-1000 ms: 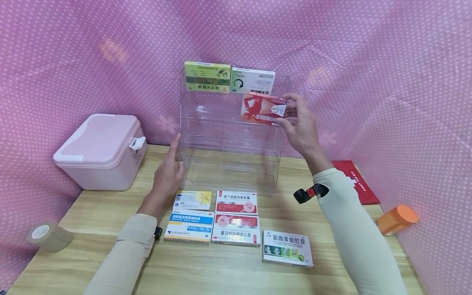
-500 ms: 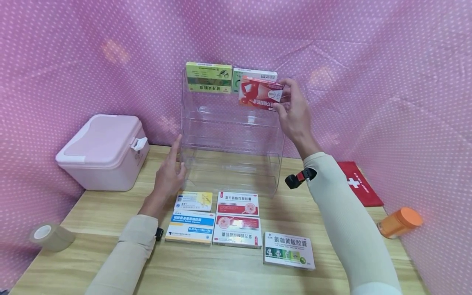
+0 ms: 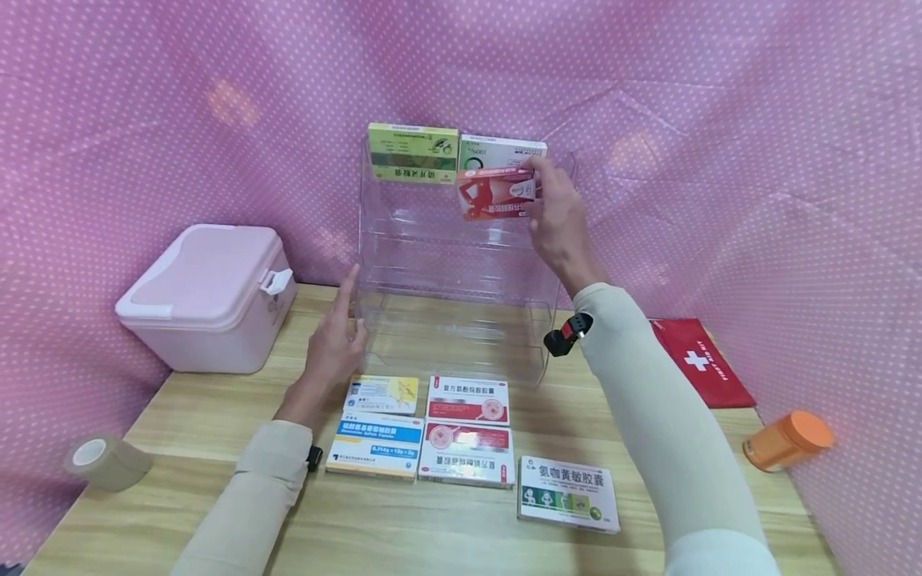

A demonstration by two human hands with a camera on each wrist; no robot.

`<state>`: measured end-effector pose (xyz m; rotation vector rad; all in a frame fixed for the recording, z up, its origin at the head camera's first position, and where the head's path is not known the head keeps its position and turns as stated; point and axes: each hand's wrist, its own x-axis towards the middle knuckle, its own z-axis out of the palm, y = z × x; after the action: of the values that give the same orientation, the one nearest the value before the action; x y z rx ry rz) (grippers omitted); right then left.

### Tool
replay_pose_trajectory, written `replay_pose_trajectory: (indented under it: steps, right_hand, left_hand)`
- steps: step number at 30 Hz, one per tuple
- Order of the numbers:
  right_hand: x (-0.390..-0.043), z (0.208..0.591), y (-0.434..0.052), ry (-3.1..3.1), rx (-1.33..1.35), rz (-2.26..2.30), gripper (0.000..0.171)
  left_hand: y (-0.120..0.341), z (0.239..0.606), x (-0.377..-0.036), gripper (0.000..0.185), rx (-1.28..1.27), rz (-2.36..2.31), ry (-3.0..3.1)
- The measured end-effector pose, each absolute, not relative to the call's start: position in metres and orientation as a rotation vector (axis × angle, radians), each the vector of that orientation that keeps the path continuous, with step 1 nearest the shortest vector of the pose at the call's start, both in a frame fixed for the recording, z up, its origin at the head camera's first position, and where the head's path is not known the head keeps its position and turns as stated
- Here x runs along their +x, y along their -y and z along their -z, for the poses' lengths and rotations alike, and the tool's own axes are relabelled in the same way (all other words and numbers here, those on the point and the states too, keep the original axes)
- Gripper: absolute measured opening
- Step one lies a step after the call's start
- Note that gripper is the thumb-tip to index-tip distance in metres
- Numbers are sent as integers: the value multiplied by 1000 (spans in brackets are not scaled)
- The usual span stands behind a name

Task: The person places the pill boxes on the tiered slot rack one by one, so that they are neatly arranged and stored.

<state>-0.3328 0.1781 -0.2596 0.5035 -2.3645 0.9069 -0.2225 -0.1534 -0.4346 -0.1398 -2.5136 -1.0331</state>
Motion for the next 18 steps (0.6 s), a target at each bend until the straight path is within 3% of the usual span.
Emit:
replay_pose_trajectory:
  steps: [8, 18]
  right_hand:
    - [-334, 268, -162, 2494, 508, -795, 55]
    - [-330, 288, -100, 2478, 616, -771, 46]
  left_hand:
    - [153, 435, -224, 95, -138, 1017, 2520]
    - [152, 433, -224, 95, -111, 1019, 2541]
